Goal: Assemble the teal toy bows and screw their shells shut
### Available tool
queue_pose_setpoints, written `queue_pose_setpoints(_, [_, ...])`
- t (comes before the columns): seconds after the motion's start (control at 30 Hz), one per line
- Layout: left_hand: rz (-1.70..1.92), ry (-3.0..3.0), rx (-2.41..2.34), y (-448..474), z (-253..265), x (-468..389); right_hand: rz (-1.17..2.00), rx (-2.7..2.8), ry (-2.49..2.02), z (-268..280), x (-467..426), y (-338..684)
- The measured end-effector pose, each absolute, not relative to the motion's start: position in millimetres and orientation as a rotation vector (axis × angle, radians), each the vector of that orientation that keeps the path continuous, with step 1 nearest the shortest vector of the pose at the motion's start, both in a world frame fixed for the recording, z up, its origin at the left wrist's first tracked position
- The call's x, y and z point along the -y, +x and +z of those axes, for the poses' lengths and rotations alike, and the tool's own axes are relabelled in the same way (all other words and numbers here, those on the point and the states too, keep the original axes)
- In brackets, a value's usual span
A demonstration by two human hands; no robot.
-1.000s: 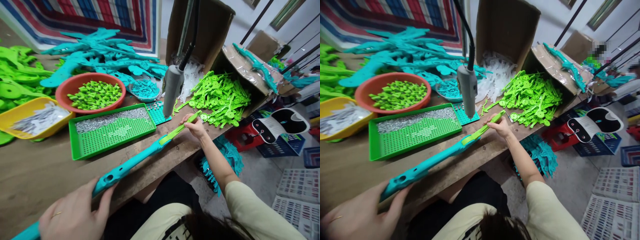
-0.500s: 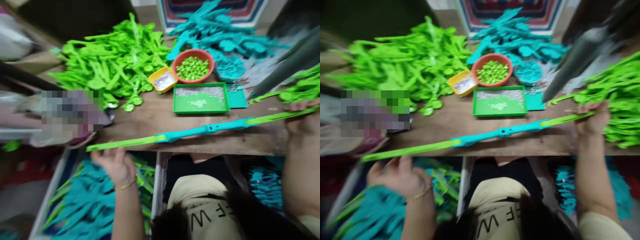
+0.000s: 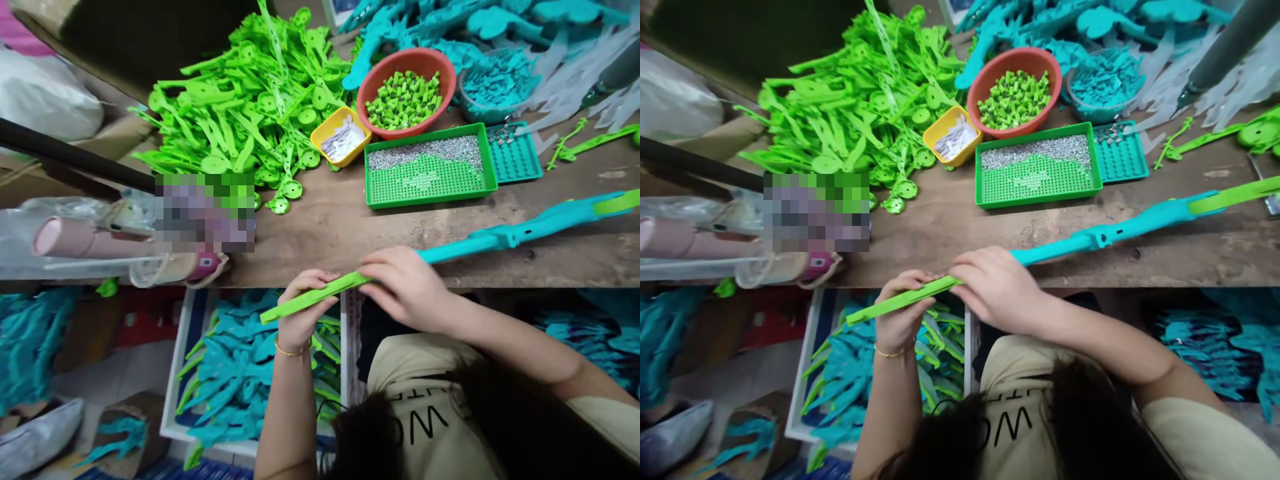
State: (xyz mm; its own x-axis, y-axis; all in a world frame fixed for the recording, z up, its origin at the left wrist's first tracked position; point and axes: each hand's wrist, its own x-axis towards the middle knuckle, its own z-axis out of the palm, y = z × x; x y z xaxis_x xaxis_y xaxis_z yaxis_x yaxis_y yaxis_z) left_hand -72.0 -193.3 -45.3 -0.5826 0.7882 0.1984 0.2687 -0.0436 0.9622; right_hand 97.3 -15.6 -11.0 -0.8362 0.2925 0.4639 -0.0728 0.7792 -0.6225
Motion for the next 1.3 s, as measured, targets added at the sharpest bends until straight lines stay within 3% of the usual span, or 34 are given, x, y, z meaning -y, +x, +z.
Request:
queue_pose_setpoints(0.13, [1.447,1.363,-1.938,-79,-38,190,0.723,2.531,-0.022,-25,34,66])
queue_pose_setpoints(0.43, [1.443,1.461,-1.957,-90,-41,180,0.631,2.512,-0.012,-35,37,51])
queue_pose_setpoints(0.57, [1.422,1.364,-1.928,-98,-44,182,0.564,2.365,-0.145,-5,4,95])
queue_pose_setpoints(0.63, [1.407,1.197,-1.977,-99,-48,185,0.381,2.332,-0.364,4,-35,145])
queue_pose_setpoints(0.73, [1.051,1.110,-2.089,-88,-46,189,0.061,2.532,-0.645,-5,-105,227])
queue_pose_setpoints(0.83, [0.641,1.455,-1.913,-53,-23,182,-0.130,2.592,-0.698,-27,-140,271])
queue_pose_setpoints(0.97, [0.969,2.203,-1.996,7,17,151,-0.175,2.568,-0.565,-14,-99,241])
queue_pose_setpoints(1.07, [0.873,2.370,-2.224,15,28,143,-0.196,2.623,-0.307,30,-41,202])
queue_pose_setpoints(1.17, [1.197,1.792,-2.458,-13,20,180,-0.011,2.413,-0.103,65,-14,175])
queue_pose_setpoints(1.3, [1.475,0.869,-3.030,-57,-6,266,0.457,2.017,-0.267,62,-53,95])
